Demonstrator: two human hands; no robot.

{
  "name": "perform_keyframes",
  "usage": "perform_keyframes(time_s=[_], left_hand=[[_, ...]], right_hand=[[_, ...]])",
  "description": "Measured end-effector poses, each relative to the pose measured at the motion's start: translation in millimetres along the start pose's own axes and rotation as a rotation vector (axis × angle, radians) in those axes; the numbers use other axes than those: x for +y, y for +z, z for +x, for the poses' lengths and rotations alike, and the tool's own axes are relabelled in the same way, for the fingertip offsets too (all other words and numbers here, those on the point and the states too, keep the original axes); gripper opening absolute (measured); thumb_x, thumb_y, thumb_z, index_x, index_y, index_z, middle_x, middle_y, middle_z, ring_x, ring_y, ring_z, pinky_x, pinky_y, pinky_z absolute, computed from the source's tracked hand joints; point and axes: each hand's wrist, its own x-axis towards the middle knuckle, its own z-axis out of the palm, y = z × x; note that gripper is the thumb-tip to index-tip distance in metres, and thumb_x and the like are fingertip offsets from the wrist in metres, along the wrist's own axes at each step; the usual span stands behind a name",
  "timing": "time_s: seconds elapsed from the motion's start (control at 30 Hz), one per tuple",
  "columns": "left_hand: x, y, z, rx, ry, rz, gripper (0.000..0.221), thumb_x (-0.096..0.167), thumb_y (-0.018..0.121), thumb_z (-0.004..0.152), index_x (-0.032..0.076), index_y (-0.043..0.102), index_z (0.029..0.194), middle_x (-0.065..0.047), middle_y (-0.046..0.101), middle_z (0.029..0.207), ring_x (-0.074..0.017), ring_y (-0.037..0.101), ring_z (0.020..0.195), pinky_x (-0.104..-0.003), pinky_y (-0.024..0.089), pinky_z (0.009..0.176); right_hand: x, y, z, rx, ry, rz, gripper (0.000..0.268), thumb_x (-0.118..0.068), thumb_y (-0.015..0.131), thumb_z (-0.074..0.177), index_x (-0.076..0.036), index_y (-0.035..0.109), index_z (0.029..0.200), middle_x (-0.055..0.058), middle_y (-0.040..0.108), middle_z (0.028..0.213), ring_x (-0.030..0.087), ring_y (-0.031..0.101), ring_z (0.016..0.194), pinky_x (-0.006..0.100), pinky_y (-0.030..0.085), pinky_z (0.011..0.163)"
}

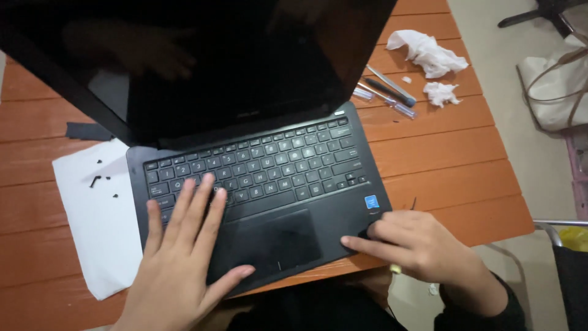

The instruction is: Securing internal components and reassembling the laptop casing using a screwdriver.

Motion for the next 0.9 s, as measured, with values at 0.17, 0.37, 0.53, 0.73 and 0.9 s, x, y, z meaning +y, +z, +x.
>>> perform_keyframes(time_s=[0.17, 0.37, 0.53, 0.73, 0.9], left_hand=[[2.9, 3.5, 3.8, 0.004, 0.026, 0.099, 0.109, 0.08, 0.043, 0.086, 0.006, 0.024, 0.163, -0.013, 0.023, 0.172, -0.0294, 0.018, 0.16, -0.056, 0.015, 0.127], [4.7, 6.0, 3.2, -0.031, -0.018, 0.145, 0.116, 0.087, 0.042, 0.08, 0.006, 0.03, 0.161, -0.013, 0.028, 0.171, -0.0319, 0.024, 0.159, -0.056, 0.025, 0.124], [4.0, 7.0, 7.4, -0.045, -0.004, 0.123, 0.107, 0.084, 0.046, 0.081, 0.012, 0.035, 0.159, -0.011, 0.033, 0.17, -0.0324, 0.028, 0.158, -0.056, 0.029, 0.121], [4.9, 4.6, 10.4, 0.015, 0.01, 0.115, 0.102, 0.08, 0.054, 0.079, 0.013, 0.042, 0.156, -0.013, 0.036, 0.167, -0.0379, 0.034, 0.154, -0.057, 0.031, 0.12], [-13.4, -1.6, 4.9, -0.055, 0.023, 0.029, 0.104, 0.081, 0.046, 0.093, 0.005, 0.025, 0.162, -0.017, 0.016, 0.174, -0.0379, 0.013, 0.16, -0.054, 0.018, 0.121]], right_hand=[[-6.1, -5.0, 5.2, 0.125, 0.255, 0.301, 0.045, -0.014, 0.079, 0.09, -0.006, 0.063, 0.131, 0.003, 0.06, 0.084, 0.019, 0.057, 0.07, 0.033, 0.047, 0.061], [-13.8, 8.1, -21.7, 0.087, 0.26, 0.148, 0.038, -0.016, 0.038, 0.107, -0.012, 0.066, 0.133, 0.002, 0.064, 0.101, 0.02, 0.052, 0.069, 0.036, 0.039, 0.061], [-5.6, 4.9, -18.3, 0.053, 0.234, 0.223, 0.038, -0.017, 0.04, 0.106, -0.008, 0.067, 0.131, 0.003, 0.059, 0.09, 0.02, 0.05, 0.066, 0.036, 0.038, 0.058], [-0.8, 9.5, -10.8, 0.046, 0.149, 0.203, 0.03, -0.012, 0.052, 0.101, -0.007, 0.067, 0.127, -0.002, 0.048, 0.075, 0.019, 0.038, 0.059, 0.035, 0.033, 0.052], [-5.8, 6.3, 3.3, 0.071, 0.206, 0.241, 0.033, -0.014, 0.08, 0.085, -0.013, 0.07, 0.117, -0.003, 0.036, 0.064, 0.015, 0.034, 0.053, 0.032, 0.028, 0.048]])
